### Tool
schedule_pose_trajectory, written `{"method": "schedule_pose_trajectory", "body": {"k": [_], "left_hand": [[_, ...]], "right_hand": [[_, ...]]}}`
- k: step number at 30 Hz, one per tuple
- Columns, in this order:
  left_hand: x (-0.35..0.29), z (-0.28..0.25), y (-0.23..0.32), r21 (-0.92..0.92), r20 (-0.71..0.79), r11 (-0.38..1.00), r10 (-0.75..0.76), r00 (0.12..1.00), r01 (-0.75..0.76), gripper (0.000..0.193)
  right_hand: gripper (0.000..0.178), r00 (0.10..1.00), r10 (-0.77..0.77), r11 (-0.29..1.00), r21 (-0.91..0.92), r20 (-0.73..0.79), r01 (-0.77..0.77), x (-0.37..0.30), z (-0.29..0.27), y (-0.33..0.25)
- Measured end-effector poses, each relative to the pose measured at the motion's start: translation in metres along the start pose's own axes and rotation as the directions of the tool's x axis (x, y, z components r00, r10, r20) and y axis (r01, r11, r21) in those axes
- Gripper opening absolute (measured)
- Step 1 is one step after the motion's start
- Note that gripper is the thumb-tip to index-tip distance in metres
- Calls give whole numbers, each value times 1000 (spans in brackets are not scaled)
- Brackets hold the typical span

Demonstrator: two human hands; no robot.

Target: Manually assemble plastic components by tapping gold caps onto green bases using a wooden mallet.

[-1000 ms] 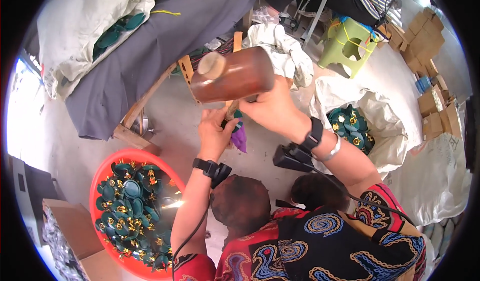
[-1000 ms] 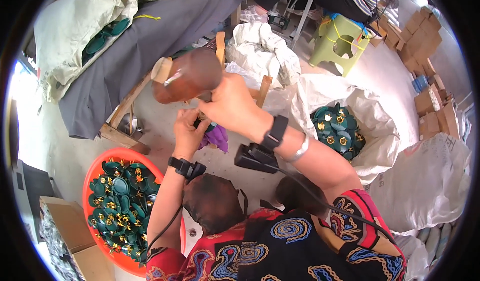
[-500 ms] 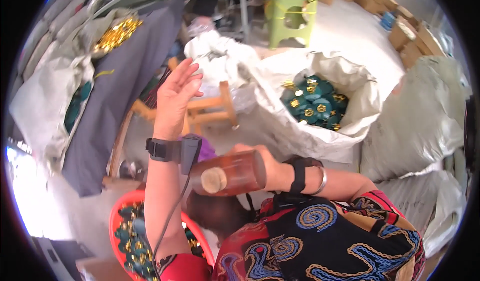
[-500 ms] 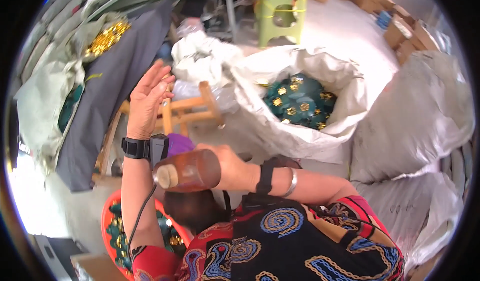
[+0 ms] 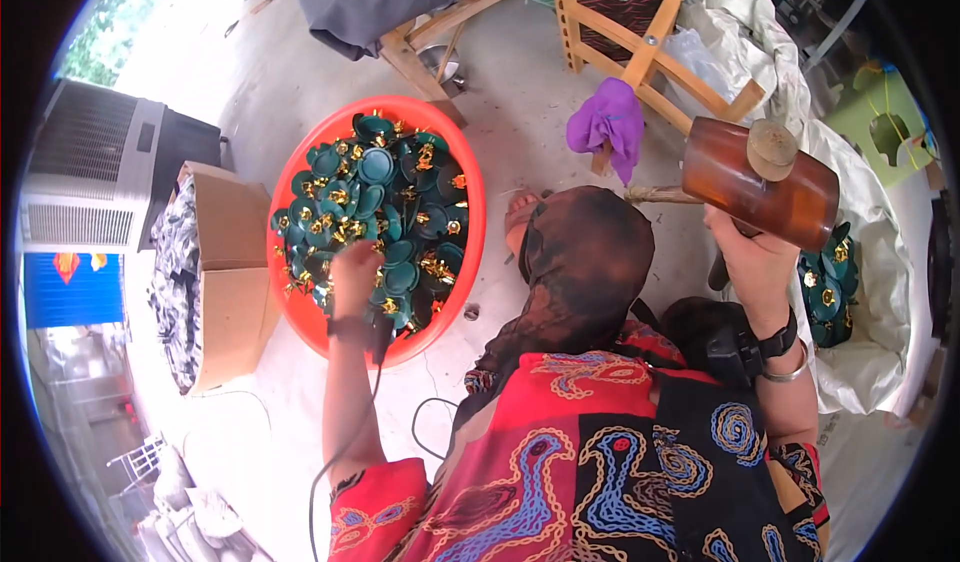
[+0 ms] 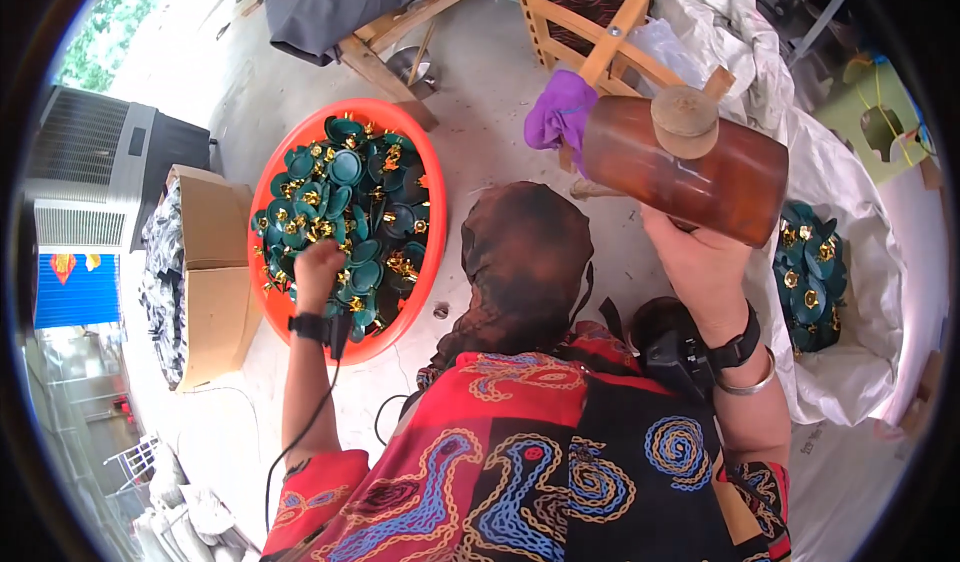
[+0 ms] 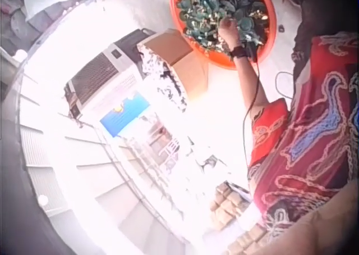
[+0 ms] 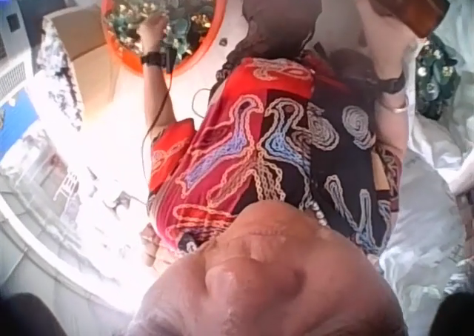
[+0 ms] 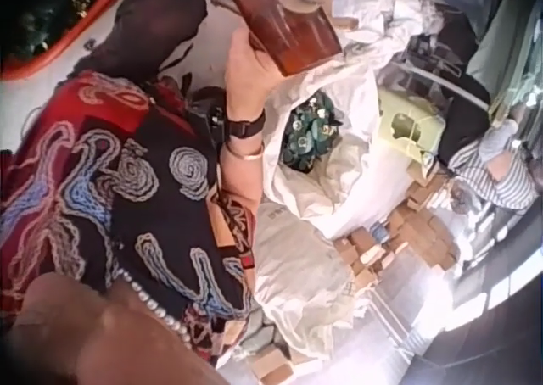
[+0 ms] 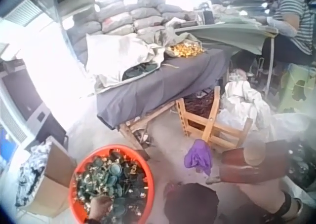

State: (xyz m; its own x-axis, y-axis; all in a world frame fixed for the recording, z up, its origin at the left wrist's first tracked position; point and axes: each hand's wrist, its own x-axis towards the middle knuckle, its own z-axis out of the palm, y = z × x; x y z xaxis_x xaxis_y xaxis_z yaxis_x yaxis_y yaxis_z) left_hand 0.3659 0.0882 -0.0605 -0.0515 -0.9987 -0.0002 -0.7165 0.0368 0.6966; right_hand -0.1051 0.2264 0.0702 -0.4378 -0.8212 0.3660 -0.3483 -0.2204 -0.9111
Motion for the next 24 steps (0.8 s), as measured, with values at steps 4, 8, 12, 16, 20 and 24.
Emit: {"method": "schedule_pose_trajectory", "body": {"k": [4, 8, 12, 16, 20, 24], "left_hand": [[-49, 30, 4, 508, 174, 823, 192, 966, -255, 47], [-46, 53, 11, 676, 125, 710, 155, 980, -198, 36], [-2, 42, 28, 645, 91, 752, 100, 991, -135, 14], [51, 34, 111, 240, 31, 942, 235, 971, -236, 17], [94, 83, 201, -609, 337, 784, 116, 934, 122, 19], [117, 158, 261, -693, 529, 667, 212, 822, 273, 18]], "right_hand": [[24, 1000, -29, 999, -42, -10, 29, 0, 5, 2], [23, 998, -6, 995, -96, -70, -1, 3, 4, 2], [35, 993, 90, 991, -90, -81, -97, 4, -12, -2], [30, 986, 17, 989, -143, -166, -41, 17, -18, 1], [23, 972, -47, 981, -194, -231, 1, 41, -11, -13], [21, 967, -120, 982, -171, -223, 82, 72, -2, -27]]}}
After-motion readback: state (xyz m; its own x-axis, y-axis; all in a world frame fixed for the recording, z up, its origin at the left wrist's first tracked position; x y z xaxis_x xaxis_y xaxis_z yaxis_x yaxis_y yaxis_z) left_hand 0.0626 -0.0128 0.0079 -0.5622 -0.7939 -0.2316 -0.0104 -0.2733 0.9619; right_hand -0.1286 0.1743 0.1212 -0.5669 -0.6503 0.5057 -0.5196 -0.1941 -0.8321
